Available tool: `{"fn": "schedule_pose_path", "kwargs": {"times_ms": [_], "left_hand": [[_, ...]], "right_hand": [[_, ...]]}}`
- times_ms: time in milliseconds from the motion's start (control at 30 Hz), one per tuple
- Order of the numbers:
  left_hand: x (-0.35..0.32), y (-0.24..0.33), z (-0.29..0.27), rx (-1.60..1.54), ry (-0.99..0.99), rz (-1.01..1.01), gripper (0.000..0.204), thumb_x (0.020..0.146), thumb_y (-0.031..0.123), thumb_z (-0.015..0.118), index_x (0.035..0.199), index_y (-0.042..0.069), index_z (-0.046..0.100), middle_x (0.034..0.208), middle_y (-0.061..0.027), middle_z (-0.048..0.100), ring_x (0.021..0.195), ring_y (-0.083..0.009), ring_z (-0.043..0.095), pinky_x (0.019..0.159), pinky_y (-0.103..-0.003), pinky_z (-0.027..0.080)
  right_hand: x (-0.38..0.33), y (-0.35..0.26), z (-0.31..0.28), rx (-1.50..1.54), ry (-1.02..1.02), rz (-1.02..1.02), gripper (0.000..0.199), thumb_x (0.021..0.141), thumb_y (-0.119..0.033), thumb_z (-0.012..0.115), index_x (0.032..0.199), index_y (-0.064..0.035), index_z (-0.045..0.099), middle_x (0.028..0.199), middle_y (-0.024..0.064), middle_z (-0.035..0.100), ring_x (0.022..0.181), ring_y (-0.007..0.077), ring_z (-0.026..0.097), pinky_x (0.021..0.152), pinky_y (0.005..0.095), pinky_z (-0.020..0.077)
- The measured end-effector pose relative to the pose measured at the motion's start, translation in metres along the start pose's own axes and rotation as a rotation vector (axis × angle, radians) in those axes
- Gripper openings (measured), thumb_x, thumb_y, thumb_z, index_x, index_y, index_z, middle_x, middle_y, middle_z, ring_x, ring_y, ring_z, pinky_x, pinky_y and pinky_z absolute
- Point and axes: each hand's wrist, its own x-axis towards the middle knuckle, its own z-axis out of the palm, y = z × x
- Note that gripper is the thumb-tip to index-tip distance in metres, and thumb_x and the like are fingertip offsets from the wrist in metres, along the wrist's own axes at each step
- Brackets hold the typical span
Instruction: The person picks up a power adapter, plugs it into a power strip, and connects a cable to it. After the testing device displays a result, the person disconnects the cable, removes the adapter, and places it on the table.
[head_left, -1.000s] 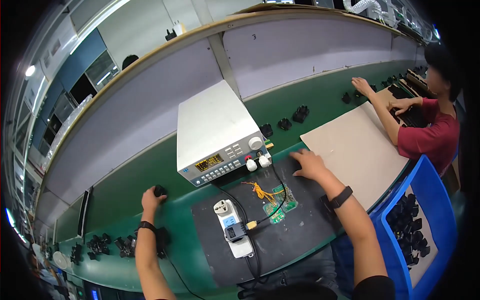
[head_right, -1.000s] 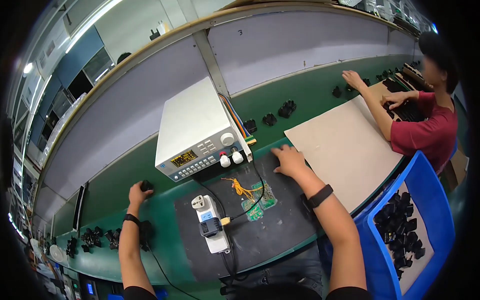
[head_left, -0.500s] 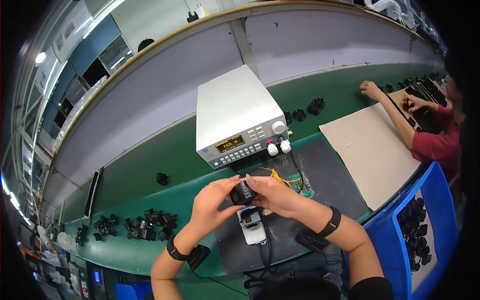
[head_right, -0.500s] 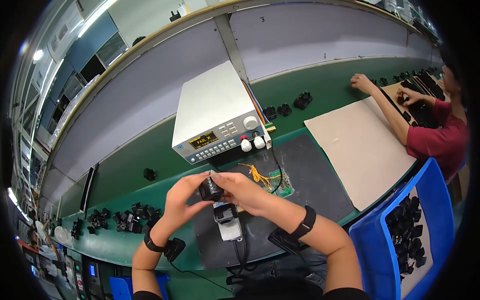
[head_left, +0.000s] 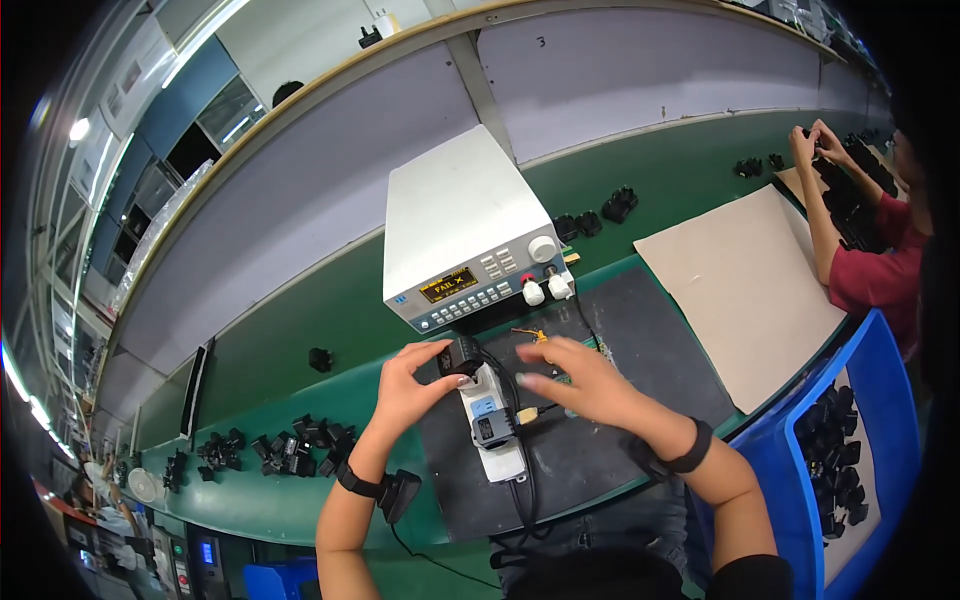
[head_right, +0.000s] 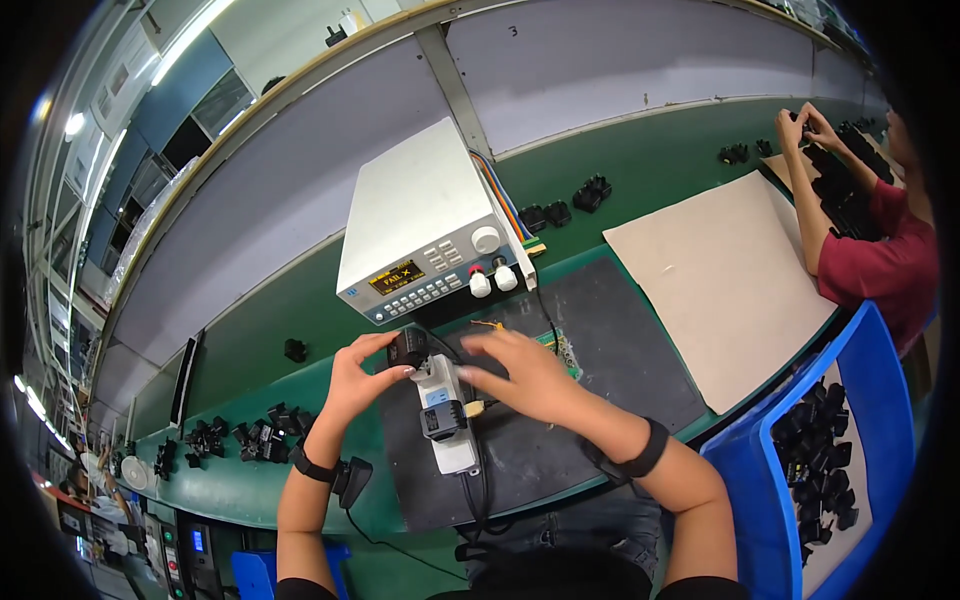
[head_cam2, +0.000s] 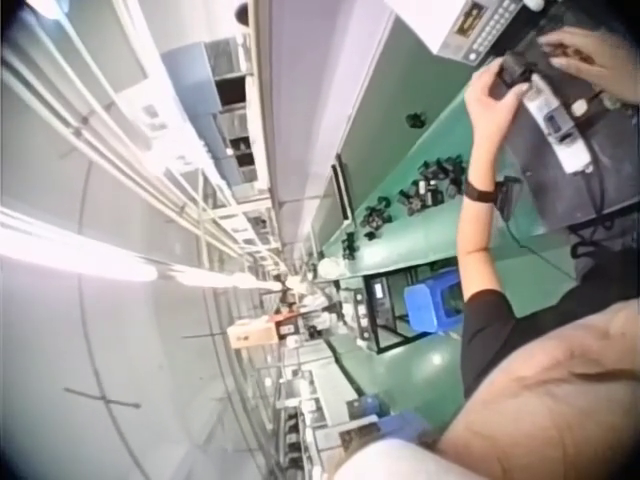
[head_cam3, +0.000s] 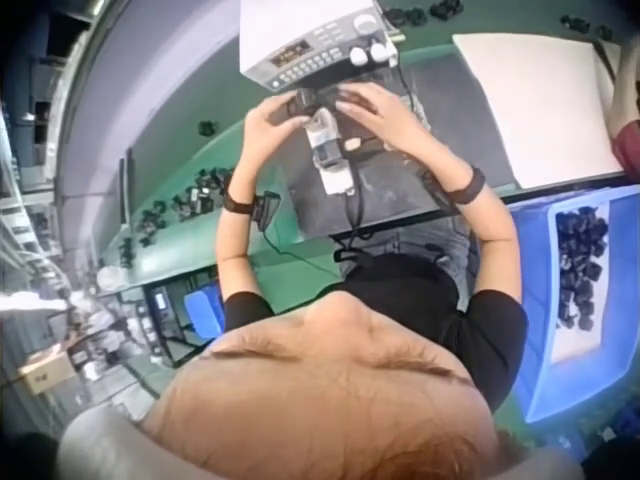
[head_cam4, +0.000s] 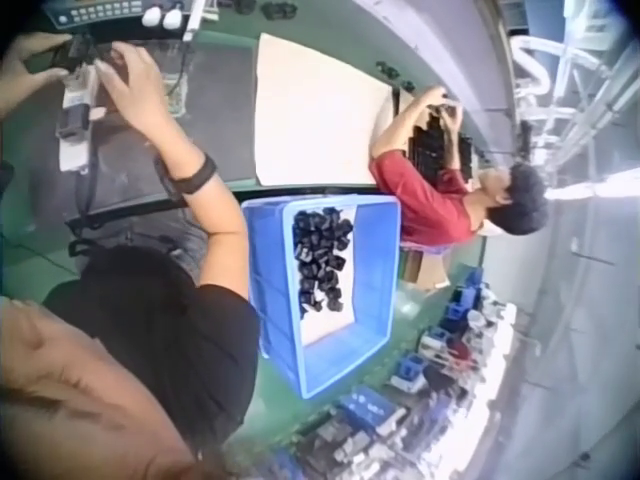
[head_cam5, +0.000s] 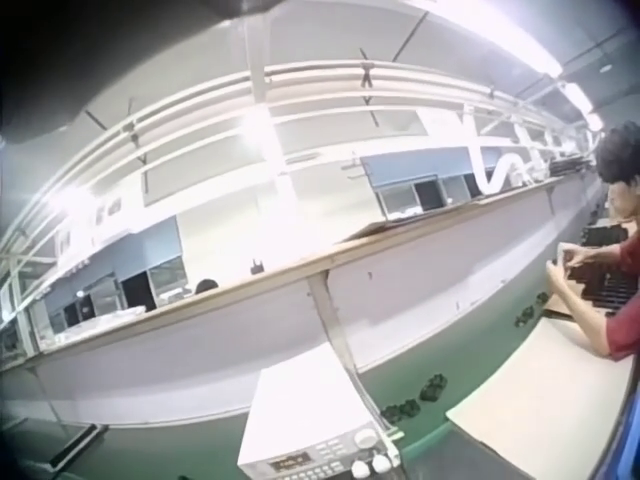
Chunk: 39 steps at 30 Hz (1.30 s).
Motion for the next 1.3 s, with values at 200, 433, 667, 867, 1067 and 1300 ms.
{"fn": "schedule_pose_path", "kwargs": {"times_ms": [200, 433, 667, 867, 1067, 1300], "left_hand": [[0.012, -0.003, 0.010, 0.152, -0.099, 0.026, 0.048, 0.060, 0.028, 0.083, 0.103, 0.008, 0.070, 0.096, -0.0115, 0.067, 0.094, -0.0263, 0.061, 0.084, -0.036, 0.048], [0.015, 0.008, 0.014, 0.416, -0.200, -0.015, 0.050, 0.061, 0.034, 0.081, 0.104, 0.012, 0.070, 0.092, -0.0113, 0.068, 0.092, -0.0284, 0.062, 0.078, -0.037, 0.049], [0.011, 0.016, 0.019, 0.358, -0.186, -0.072, 0.052, 0.061, 0.026, 0.082, 0.107, 0.009, 0.067, 0.094, -0.0130, 0.067, 0.091, -0.0293, 0.063, 0.080, -0.036, 0.049], [0.010, 0.011, 0.019, 0.343, -0.170, -0.071, 0.053, 0.059, 0.022, 0.083, 0.108, 0.009, 0.067, 0.091, -0.0134, 0.068, 0.088, -0.0283, 0.064, 0.079, -0.034, 0.049], [0.010, 0.012, 0.018, 0.314, -0.172, -0.060, 0.053, 0.059, 0.020, 0.082, 0.108, 0.008, 0.067, 0.090, -0.0131, 0.068, 0.086, -0.0275, 0.064, 0.078, -0.034, 0.049], [0.010, 0.010, 0.019, 0.293, -0.171, -0.053, 0.052, 0.059, 0.019, 0.083, 0.107, 0.008, 0.067, 0.088, -0.0126, 0.068, 0.083, -0.0264, 0.064, 0.077, -0.033, 0.049]], "right_hand": [[-0.030, 0.011, 0.000, -0.327, -0.334, -0.090, 0.022, 0.084, -0.024, 0.062, 0.099, -0.0078, 0.064, 0.087, 0.0082, 0.063, 0.084, 0.0302, 0.061, 0.072, 0.0401, 0.0479], [0.007, 0.026, -0.018, -0.399, -0.110, -0.041, 0.016, 0.080, -0.018, 0.063, 0.094, -0.0092, 0.067, 0.081, 0.0109, 0.065, 0.076, 0.0313, 0.062, 0.065, 0.0412, 0.0470], [0.033, 0.046, 0.010, -0.282, -0.159, 0.008, 0.018, 0.079, -0.015, 0.065, 0.094, -0.0067, 0.067, 0.080, 0.0103, 0.066, 0.074, 0.0311, 0.062, 0.065, 0.0402, 0.0466], [0.035, 0.051, 0.010, -0.307, -0.174, -0.052, 0.018, 0.079, -0.013, 0.064, 0.095, -0.0060, 0.067, 0.081, 0.0117, 0.065, 0.081, 0.0320, 0.061, 0.071, 0.0428, 0.0460], [0.037, 0.059, 0.013, -0.252, -0.136, -0.109, 0.016, 0.079, -0.012, 0.063, 0.094, -0.0059, 0.066, 0.081, 0.0131, 0.065, 0.082, 0.0324, 0.061, 0.072, 0.0430, 0.0461], [0.034, 0.049, 0.010, -0.246, -0.159, -0.015, 0.016, 0.080, -0.017, 0.062, 0.091, -0.0071, 0.067, 0.081, 0.0158, 0.063, 0.084, 0.0353, 0.061, 0.072, 0.0465, 0.0461]]}}
